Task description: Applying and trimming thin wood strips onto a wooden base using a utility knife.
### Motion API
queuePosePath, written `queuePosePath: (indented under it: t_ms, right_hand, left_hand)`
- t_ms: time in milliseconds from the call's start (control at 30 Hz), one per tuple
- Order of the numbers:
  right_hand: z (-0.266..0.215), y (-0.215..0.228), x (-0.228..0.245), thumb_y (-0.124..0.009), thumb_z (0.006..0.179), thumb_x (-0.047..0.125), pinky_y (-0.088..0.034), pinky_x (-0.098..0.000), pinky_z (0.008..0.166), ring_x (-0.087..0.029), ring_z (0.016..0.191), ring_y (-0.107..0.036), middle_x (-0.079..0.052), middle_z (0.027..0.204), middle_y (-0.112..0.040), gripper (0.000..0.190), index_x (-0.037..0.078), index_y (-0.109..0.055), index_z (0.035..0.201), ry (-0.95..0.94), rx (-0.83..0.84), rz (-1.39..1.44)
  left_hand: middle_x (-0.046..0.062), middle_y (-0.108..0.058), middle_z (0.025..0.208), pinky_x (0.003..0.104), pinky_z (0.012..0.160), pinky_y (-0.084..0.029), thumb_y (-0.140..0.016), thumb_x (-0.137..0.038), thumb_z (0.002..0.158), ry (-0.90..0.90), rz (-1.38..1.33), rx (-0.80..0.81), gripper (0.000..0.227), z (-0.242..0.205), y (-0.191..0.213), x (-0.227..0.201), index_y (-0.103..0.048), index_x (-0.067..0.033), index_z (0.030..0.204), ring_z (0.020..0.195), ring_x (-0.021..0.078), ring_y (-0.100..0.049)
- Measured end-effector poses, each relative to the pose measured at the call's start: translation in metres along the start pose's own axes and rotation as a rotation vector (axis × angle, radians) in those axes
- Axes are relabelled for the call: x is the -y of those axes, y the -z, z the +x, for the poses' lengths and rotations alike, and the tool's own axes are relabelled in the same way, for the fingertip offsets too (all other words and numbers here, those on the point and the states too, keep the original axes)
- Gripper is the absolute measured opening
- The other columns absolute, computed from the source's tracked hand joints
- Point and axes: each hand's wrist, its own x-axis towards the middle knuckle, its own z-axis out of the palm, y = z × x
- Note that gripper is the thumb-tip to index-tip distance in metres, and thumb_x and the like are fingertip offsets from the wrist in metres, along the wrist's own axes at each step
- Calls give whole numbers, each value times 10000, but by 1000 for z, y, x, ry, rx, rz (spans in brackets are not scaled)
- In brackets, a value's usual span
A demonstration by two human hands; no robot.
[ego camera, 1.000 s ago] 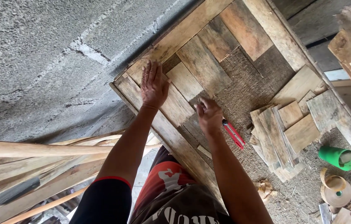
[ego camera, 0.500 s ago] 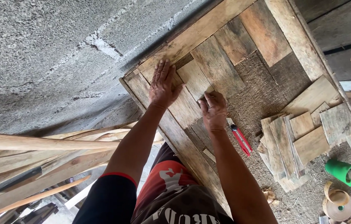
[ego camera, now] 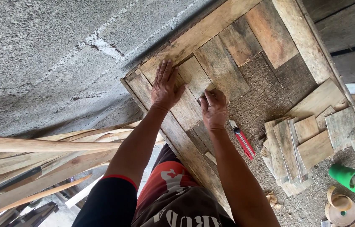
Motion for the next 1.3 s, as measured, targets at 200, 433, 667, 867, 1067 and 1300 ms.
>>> queuePosePath:
  t_ms: [200,433,667,867,1067,1300]
  right_hand:
    - [4,-8,-5,-728,989,388,-646,-401,887,-297,1201,-597,-135,1303,-605,359,172,-749,1275,5,12,5]
    - [6,-5,0,-733,989,364,-662,-393,870,-289,1213,-599,-123,1314,-607,351,175,-738,1285,13,-1,-4]
    - [10,-4,4,-739,984,384,-658,-392,869,-290,1213,-595,-113,1324,-607,362,188,-737,1288,-6,16,-11]
    - [11,-6,1,-739,986,407,-646,-408,898,-285,1207,-599,-100,1325,-624,378,204,-735,1305,39,-7,-62]
    - [11,-6,2,-745,979,395,-643,-411,899,-287,1222,-604,-97,1330,-623,354,238,-725,1296,19,-15,2]
    - [13,-2,8,-760,946,377,-648,-420,860,-304,1209,-611,-112,1318,-619,370,225,-722,1281,-12,-5,0]
  left_hand:
    - [195,-312,1668,463,1309,-188,-649,-590,976,14,-22,4,767,2,10,-7,-561,3,1455,1574,350,-232]
    - [201,-310,1666,464,1313,-185,-656,-578,981,4,-31,-11,788,1,7,-6,-543,37,1461,1577,347,-230]
    - [208,-303,1669,457,1309,-173,-654,-576,986,15,4,20,818,2,10,-7,-516,65,1475,1579,355,-209]
    - [214,-311,1664,452,1309,-167,-641,-597,977,40,0,55,836,4,13,-9,-508,74,1457,1578,360,-199]
    - [206,-313,1658,449,1309,-175,-654,-612,972,20,-27,11,896,2,8,-4,-437,70,1511,1574,348,-223]
    - [218,-344,1649,464,1307,-203,-672,-592,964,5,-12,-2,771,1,6,-3,-575,15,1429,1566,368,-255]
